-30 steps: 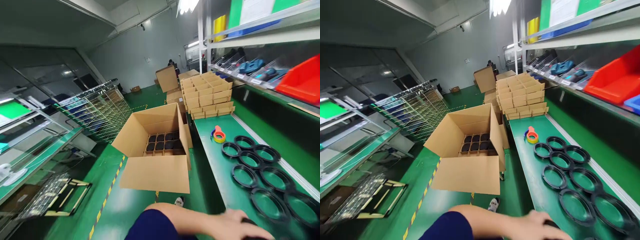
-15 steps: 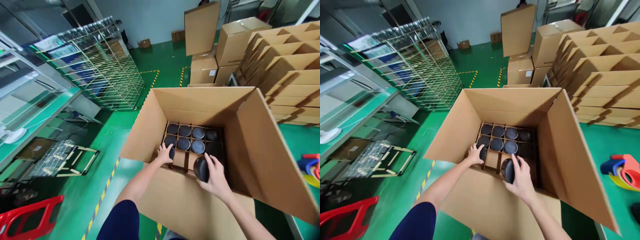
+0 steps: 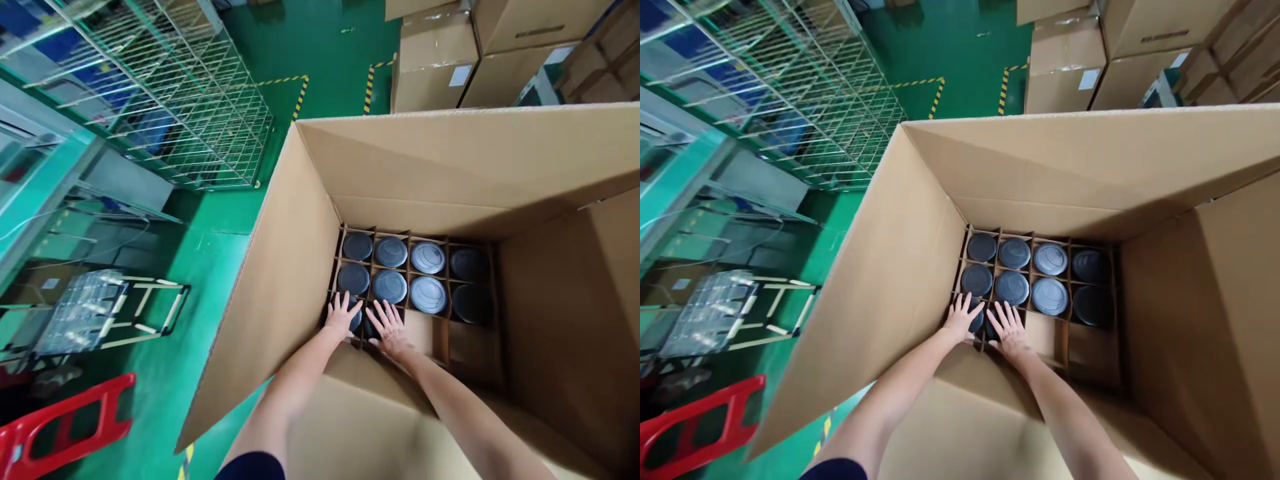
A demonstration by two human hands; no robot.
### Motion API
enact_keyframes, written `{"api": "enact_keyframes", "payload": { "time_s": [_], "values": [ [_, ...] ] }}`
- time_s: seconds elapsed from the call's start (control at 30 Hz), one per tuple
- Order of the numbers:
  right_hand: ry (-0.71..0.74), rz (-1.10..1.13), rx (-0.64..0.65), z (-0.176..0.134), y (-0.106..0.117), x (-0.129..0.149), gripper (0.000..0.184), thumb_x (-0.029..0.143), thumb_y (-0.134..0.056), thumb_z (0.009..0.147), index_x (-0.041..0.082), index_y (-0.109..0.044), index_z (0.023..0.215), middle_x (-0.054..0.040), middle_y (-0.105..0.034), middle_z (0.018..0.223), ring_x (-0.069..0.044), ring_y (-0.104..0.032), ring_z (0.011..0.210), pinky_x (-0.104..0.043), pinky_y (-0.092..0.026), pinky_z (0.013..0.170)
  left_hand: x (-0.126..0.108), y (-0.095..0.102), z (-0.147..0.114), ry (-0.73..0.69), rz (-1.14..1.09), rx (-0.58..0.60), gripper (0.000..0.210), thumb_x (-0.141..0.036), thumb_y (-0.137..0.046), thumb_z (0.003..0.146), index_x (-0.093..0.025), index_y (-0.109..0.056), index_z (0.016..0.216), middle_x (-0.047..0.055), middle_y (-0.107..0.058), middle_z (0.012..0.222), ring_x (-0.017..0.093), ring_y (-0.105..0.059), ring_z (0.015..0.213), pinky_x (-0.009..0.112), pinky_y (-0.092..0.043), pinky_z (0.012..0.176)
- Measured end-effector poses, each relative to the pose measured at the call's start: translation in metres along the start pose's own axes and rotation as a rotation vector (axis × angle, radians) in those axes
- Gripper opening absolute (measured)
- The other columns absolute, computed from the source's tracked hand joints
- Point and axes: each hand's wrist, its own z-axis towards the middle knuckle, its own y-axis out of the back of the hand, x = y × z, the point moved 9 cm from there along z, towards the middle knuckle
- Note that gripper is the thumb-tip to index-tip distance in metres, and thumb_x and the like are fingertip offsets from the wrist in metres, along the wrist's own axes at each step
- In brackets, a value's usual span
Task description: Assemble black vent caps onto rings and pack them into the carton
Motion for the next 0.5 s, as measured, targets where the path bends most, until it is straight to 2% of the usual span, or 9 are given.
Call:
{"api": "enact_keyframes", "payload": {
  "time_s": [0.1,0.17,0.3,0.4,0.5],
  "values": [
    [0.155,0.045,-0.044,-0.015,-0.011,-0.006,0.083,0.034,-0.068,0.082,0.025,-0.029,0.155,-0.0071,-0.02,0.162,-0.031,-0.013,0.149,-0.053,-0.016,0.121,0.006,-0.01,0.004,0.025,-0.016,0.004,0.095,-0.034,-0.087,0.067,-0.036,-0.035,0.147,0.007,-0.006,0.164,0.041,0.008,0.148,0.071,-0.003,0.117],
    [0.187,0.064,-0.03,-0.022,-0.02,-0.013,0.082,0.033,-0.069,0.081,0.026,-0.031,0.153,-0.0066,-0.023,0.161,-0.03,-0.015,0.149,-0.053,-0.017,0.121,0.01,-0.014,0.005,0.053,-0.011,0.001,0.094,-0.037,-0.086,0.068,-0.034,-0.036,0.147,0.011,-0.012,0.162,0.044,0.007,0.147,0.074,-0.004,0.115],
    [0.177,0.087,0.031,-0.024,-0.032,-0.023,0.082,0.034,-0.07,0.081,0.027,-0.032,0.153,-0.0062,-0.022,0.161,-0.031,-0.015,0.149,-0.055,-0.017,0.121,0.016,-0.011,0.004,0.064,0.021,-0.007,0.101,-0.02,-0.09,0.06,-0.03,-0.038,0.145,0.018,-0.016,0.159,0.05,0.001,0.145,0.078,-0.008,0.112],
    [0.178,0.119,0.06,-0.026,-0.033,-0.028,0.081,0.037,-0.07,0.081,0.028,-0.033,0.153,-0.0062,-0.021,0.161,-0.03,-0.015,0.149,-0.055,-0.016,0.121,0.016,-0.005,0.001,0.015,0.028,0.004,0.105,-0.006,-0.089,0.055,-0.031,-0.039,0.144,0.016,-0.017,0.159,0.046,-0.002,0.147,0.071,-0.013,0.116],
    [0.134,0.15,0.074,-0.028,-0.027,-0.029,0.081,0.04,-0.071,0.08,0.027,-0.036,0.152,-0.0075,-0.022,0.161,-0.031,-0.015,0.149,-0.055,-0.016,0.121,0.013,-0.002,0.002,-0.004,0.023,0.0,0.106,-0.003,-0.089,0.052,-0.028,-0.04,0.142,0.018,-0.017,0.157,0.044,-0.003,0.147,0.067,-0.015,0.118]
  ]
}}
